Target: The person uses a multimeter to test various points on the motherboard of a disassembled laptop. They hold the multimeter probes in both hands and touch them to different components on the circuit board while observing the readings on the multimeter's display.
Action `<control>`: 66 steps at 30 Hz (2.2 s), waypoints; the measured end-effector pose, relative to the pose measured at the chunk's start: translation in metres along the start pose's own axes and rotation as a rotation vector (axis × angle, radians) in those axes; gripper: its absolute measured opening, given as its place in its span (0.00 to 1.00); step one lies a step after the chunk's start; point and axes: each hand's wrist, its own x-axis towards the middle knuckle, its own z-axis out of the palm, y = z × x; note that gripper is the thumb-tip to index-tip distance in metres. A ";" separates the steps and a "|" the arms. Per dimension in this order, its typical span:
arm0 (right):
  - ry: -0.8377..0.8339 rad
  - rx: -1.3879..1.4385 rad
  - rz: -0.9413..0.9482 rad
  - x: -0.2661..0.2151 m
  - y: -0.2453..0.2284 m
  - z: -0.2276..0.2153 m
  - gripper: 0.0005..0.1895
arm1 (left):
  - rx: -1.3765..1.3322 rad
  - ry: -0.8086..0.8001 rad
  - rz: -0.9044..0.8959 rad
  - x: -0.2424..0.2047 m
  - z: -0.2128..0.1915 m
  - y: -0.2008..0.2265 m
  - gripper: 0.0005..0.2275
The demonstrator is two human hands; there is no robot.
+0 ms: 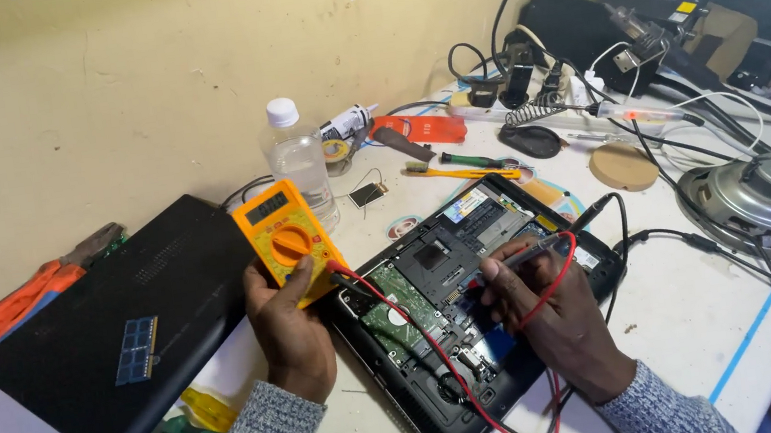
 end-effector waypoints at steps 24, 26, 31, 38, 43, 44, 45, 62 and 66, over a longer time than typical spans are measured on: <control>0.035 0.020 0.126 0.003 0.023 0.000 0.19 | 0.465 -0.150 0.213 -0.017 0.030 0.010 0.30; 0.043 0.012 0.174 0.003 0.026 -0.001 0.18 | 0.470 -0.142 0.211 -0.019 0.033 0.010 0.28; 0.073 0.014 0.254 0.003 0.023 0.000 0.11 | 0.581 -0.180 0.270 -0.017 0.033 0.010 0.31; 0.084 0.050 0.254 0.003 0.027 0.000 0.10 | 0.542 -0.194 0.186 -0.014 0.033 0.012 0.33; 0.086 0.148 0.175 0.004 0.047 -0.001 0.08 | 0.500 -0.186 0.142 -0.014 0.033 0.012 0.33; 0.087 0.149 0.175 0.004 0.045 -0.002 0.08 | 0.500 -0.187 0.143 -0.014 0.033 0.012 0.33; 0.083 0.120 0.184 0.004 0.043 -0.002 0.08 | 0.495 -0.183 0.138 -0.014 0.034 0.013 0.32; 0.113 0.011 0.218 0.001 0.033 0.001 0.10 | 0.513 -0.272 0.141 -0.005 0.035 0.011 0.30; 0.108 0.080 0.221 0.002 0.031 0.004 0.09 | 0.481 -0.325 0.144 0.002 0.036 0.011 0.28</control>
